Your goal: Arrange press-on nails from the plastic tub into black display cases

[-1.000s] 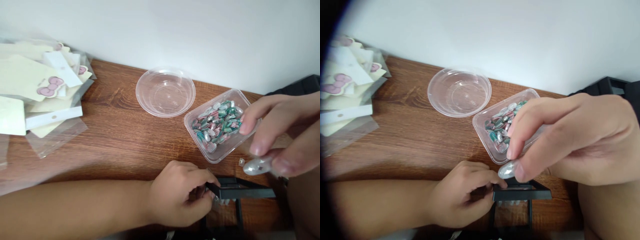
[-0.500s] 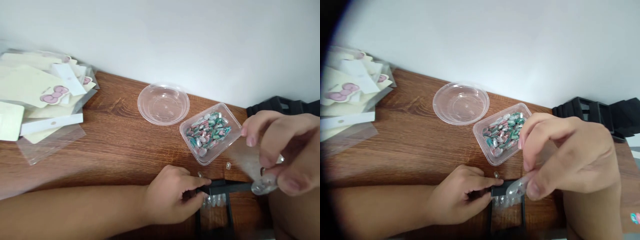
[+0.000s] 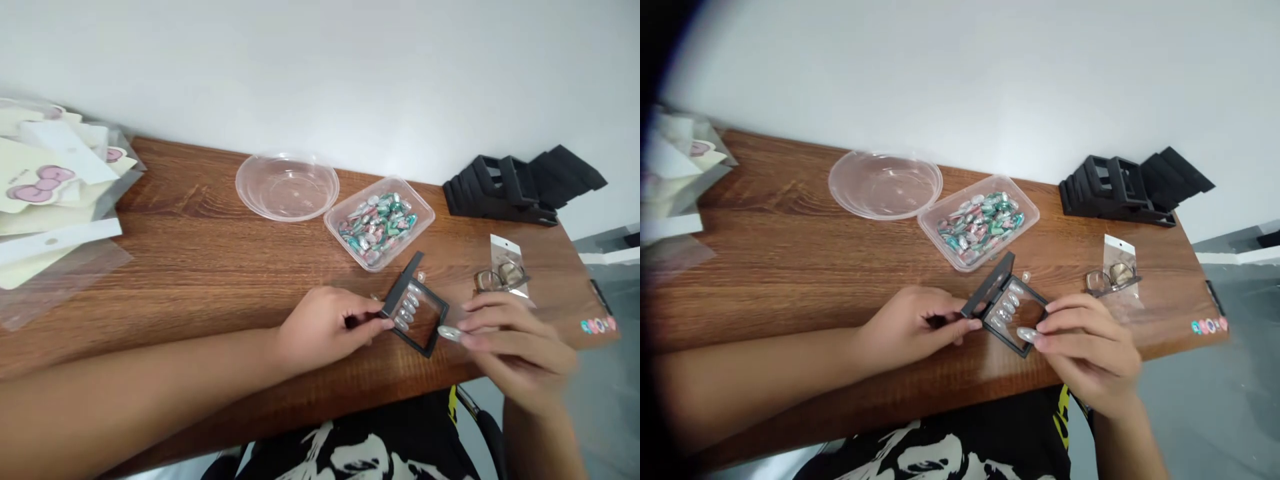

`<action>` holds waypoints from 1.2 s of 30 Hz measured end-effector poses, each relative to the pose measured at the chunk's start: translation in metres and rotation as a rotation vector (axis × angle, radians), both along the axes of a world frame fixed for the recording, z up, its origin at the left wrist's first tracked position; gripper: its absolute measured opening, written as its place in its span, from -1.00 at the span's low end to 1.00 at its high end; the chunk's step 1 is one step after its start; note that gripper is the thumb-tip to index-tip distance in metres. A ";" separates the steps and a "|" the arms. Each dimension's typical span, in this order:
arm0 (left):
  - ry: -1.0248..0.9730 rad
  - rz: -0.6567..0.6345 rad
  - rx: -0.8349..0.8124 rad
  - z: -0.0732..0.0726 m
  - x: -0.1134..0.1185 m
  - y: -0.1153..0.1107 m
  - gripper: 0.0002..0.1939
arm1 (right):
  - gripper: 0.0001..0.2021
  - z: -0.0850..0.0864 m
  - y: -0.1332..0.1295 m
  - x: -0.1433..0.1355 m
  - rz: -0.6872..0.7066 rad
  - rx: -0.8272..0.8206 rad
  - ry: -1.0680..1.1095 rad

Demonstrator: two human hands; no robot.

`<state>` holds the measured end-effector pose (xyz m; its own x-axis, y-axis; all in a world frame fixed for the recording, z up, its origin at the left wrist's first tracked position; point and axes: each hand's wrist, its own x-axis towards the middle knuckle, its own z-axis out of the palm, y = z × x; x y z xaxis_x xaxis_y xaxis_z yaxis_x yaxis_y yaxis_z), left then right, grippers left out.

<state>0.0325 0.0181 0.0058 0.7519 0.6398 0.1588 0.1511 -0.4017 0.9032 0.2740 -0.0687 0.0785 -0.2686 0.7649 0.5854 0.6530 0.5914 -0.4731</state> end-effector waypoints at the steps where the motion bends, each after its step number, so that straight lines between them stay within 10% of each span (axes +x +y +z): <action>1: 0.005 0.005 -0.011 -0.001 0.000 -0.001 -0.74 | -0.73 -0.013 -0.008 -0.001 -0.031 -0.004 0.014; 8: 0.049 0.044 -0.002 -0.002 0.000 -0.004 -0.74 | -0.72 -0.054 -0.025 -0.006 -0.160 0.029 -0.023; 36: 0.050 0.032 0.010 -0.006 -0.002 -0.002 -0.81 | -0.75 -0.065 -0.033 -0.012 -0.146 -0.137 -0.199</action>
